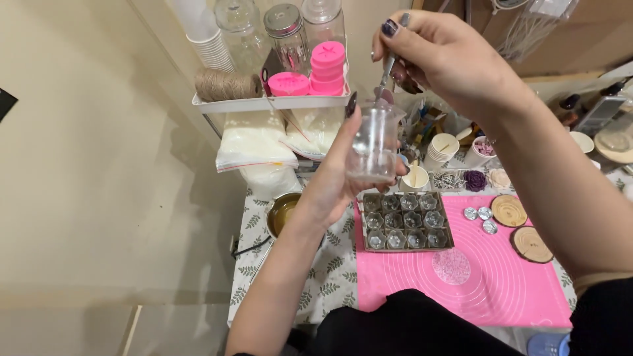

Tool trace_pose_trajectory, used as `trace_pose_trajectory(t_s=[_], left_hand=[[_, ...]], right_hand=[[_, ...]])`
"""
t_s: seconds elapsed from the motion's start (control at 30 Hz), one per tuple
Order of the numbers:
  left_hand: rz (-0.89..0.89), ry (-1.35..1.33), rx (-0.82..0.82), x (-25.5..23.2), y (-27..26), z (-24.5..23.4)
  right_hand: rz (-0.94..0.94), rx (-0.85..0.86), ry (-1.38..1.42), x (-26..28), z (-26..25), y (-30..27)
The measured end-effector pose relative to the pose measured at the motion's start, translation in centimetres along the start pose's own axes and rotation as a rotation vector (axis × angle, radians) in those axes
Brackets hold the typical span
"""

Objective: Preparing candle wicks and containers with melted wax.

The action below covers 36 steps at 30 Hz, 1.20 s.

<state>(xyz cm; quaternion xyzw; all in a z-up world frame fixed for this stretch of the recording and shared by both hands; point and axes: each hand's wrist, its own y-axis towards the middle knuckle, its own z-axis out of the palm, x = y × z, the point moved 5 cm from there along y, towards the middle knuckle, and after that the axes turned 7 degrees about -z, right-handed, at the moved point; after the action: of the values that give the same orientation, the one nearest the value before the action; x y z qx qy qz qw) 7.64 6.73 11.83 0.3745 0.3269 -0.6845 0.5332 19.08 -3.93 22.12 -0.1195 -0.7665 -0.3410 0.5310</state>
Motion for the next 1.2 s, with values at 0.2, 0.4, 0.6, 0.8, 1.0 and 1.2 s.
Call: trace_pose_trajectory(t_s=[0.2, 0.4, 0.6, 0.8, 1.0, 1.2], left_hand=[[0.064, 0.047, 0.007, -0.1, -1.1, -0.3], [-0.072, -0.261, 0.100, 0.8, -2.2, -1.0], [-0.133, -0.191, 0.198, 3.7, -2.6, -3.7], [-0.042, 0.111, 0.047, 4.8, -4.8, -5.9], [0.272, 0.536, -0.066, 5.1, -6.8, -5.9], [0.284, 0.538, -0.257, 8.7, -7.2, -6.7]], right_hand=[[-0.052, 0.004, -0.107, 1.5, 1.1, -0.7], [-0.200, 0.122, -0.318, 2.5, 2.5, -1.6], [-0.127, 0.259, -0.278, -1.1, 3.9, -1.9], [-0.044, 0.228, -0.477, -3.5, 6.6, -4.8], [-0.421, 0.176, -0.697, -0.3, 12.0, -10.0], [-0.400, 0.068, -0.715, -1.9, 13.1, -13.5]])
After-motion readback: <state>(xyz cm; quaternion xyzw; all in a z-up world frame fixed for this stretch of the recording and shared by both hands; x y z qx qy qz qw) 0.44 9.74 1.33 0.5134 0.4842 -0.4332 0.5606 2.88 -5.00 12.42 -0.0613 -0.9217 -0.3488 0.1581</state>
